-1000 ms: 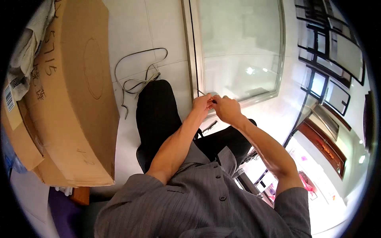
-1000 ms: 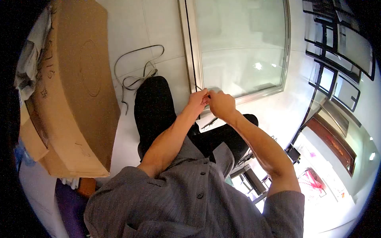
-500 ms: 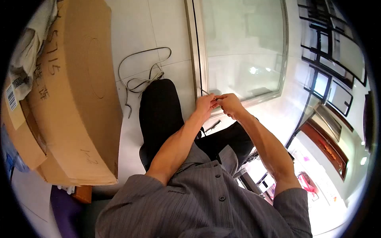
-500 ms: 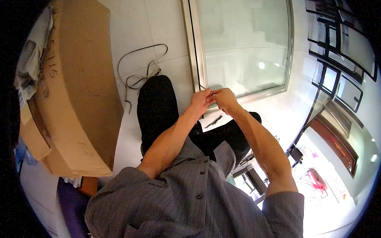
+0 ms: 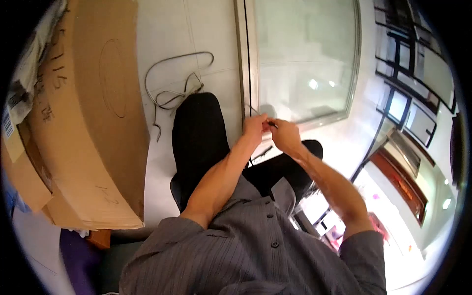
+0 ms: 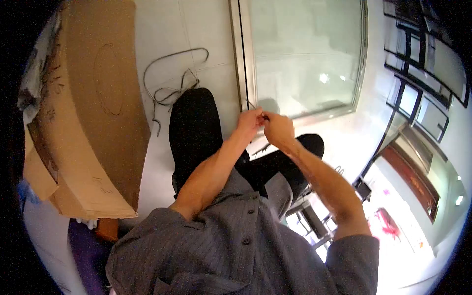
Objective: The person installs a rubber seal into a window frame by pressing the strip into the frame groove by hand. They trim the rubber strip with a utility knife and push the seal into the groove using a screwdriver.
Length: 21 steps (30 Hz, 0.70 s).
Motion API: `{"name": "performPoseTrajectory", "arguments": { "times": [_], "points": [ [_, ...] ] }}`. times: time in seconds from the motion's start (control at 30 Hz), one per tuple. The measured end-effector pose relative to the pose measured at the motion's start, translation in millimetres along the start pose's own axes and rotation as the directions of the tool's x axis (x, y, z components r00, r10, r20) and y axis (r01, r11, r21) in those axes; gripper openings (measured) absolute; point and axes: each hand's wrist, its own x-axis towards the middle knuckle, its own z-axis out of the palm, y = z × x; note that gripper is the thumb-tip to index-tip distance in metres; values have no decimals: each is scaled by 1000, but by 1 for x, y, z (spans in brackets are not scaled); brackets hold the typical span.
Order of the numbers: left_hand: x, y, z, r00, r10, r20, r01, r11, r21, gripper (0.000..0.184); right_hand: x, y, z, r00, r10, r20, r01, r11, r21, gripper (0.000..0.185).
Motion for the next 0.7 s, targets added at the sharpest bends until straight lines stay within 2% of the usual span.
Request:
{"name": "performPoseTrajectory", "arguments": {
  "times": [0.03, 0.07, 0.1, 0.13, 0.2, 0.23, 0.27, 0.3, 0.33, 0.37, 0.4, 0.53, 0.57, 0.6, 0.67, 0.7],
  "points": [
    [7, 10, 7, 1000, 24, 14, -23, 1000, -4, 13, 7, 0, 2, 947, 307, 92, -319, 872, 372, 24],
    [7, 14, 10, 1000, 25, 12, -25, 1000, -7, 12, 7, 1, 4, 794, 528, 300, -578, 505, 641, 24],
    [5, 11, 7, 1000, 17, 1, -17, 1000, -6, 13, 14, 5, -7, 702, 554, 448, -699, 417, 580, 27],
    [-3, 10, 6, 1000, 7, -9, -7, 1000, -2, 13, 17, 9, -9, 683, 529, 504, -719, 364, 592, 28],
    [-5, 17, 13, 999, 25, -32, -25, 999, -22, 13, 14, 6, -14, 810, 488, 326, -586, 643, 493, 30],
    [-4, 17, 12, 999, 8, -41, -8, 1000, -8, 13, 10, 8, -9, 917, 378, 126, -398, 859, 323, 30],
    [-5, 14, 9, 998, -23, -58, 23, 1000, 7, 14, 0, 8, -2, 978, 209, -29, -205, 974, 91, 30],
    [-4, 11, 7, 997, -23, -79, 26, 999, 44, 14, -5, -13, -24, 980, 177, 95, -169, 981, -92, 27],
    [-3, 9, 6, 996, -28, -80, 32, 999, 41, 14, -8, -12, -25, 979, 180, 100, -170, 981, -94, 27],
    [-2, 8, 3, 999, -5, -48, 6, 1000, 26, 14, -11, -12, -25, 994, -31, 103, 54, 971, -232, 26],
    [-3, 8, 4, 1000, 21, -15, -20, 1000, 11, 14, -12, -9, -23, 962, -238, 133, 271, 892, -362, 27],
    [-2, 6, 10, 1000, -3, -14, 4, 1000, 5, 15, -6, 1, -15, 962, -115, 249, 199, 917, -345, 33],
    [-2, 2, 8, 1000, -18, -22, 18, 1000, 2, 15, -6, 4, -15, 968, -60, 244, 128, 953, -276, 30],
    [0, 1, 6, 999, -20, -26, 20, 1000, -9, 14, -4, 4, -13, 966, -54, 251, 124, 954, -272, 30],
    [-2, -1, 2, 999, -25, -36, 25, 1000, -9, 13, 0, -3, -9, 976, 97, 195, -88, 995, -51, 19],
    [-3, -4, -3, 998, -19, -68, 21, 999, 31, 12, 3, -10, -2, 936, 240, 259, -274, 956, 102, 19]
  ]
}}
